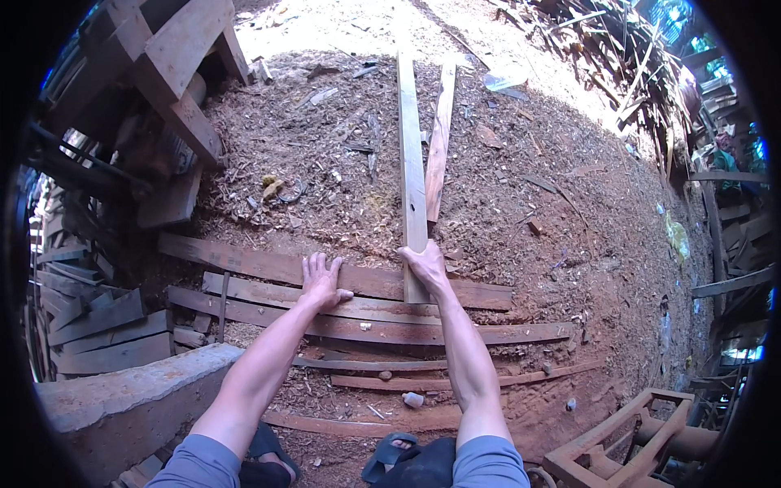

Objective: The person puts on a face mask, measures the blade spacing on a table saw using a tape measure and wooden block, cuts a wooden plank on the saw, and sorts through wooden boards on the ground.

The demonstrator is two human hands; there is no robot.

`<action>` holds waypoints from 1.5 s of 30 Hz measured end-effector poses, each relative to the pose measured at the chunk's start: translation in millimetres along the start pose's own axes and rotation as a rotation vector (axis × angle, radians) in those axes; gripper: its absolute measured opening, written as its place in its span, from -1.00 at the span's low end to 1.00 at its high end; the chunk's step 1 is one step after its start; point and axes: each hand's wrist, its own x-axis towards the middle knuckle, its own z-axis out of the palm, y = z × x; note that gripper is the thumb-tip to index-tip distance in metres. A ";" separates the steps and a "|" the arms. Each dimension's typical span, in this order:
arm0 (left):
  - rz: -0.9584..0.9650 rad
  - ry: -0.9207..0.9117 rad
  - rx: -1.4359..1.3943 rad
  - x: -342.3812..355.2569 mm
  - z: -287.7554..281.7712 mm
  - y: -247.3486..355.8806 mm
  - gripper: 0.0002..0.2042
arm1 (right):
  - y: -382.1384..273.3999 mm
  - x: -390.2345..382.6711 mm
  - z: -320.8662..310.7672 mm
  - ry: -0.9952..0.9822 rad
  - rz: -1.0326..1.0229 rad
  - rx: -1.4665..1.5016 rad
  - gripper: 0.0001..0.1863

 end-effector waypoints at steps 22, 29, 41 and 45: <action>0.017 0.097 -0.064 -5.1 6.3 12.0 -0.10 | -33.2 57.3 -7.2 0.368 -0.174 -0.449 -0.39; 0.009 0.141 -0.071 -6.5 7.9 -5.2 -0.09 | 70.5 -34.0 -24.8 -0.039 -0.249 -0.767 -0.35; 0.157 0.335 -0.111 -77.2 6.4 -18.9 -0.34 | 41.8 -118.5 -46.5 -0.297 -0.055 -0.663 0.01; 0.198 0.594 -0.201 -109.3 29.3 -10.5 -0.53 | 82.6 -133.9 -45.2 -0.074 -0.350 -0.954 0.05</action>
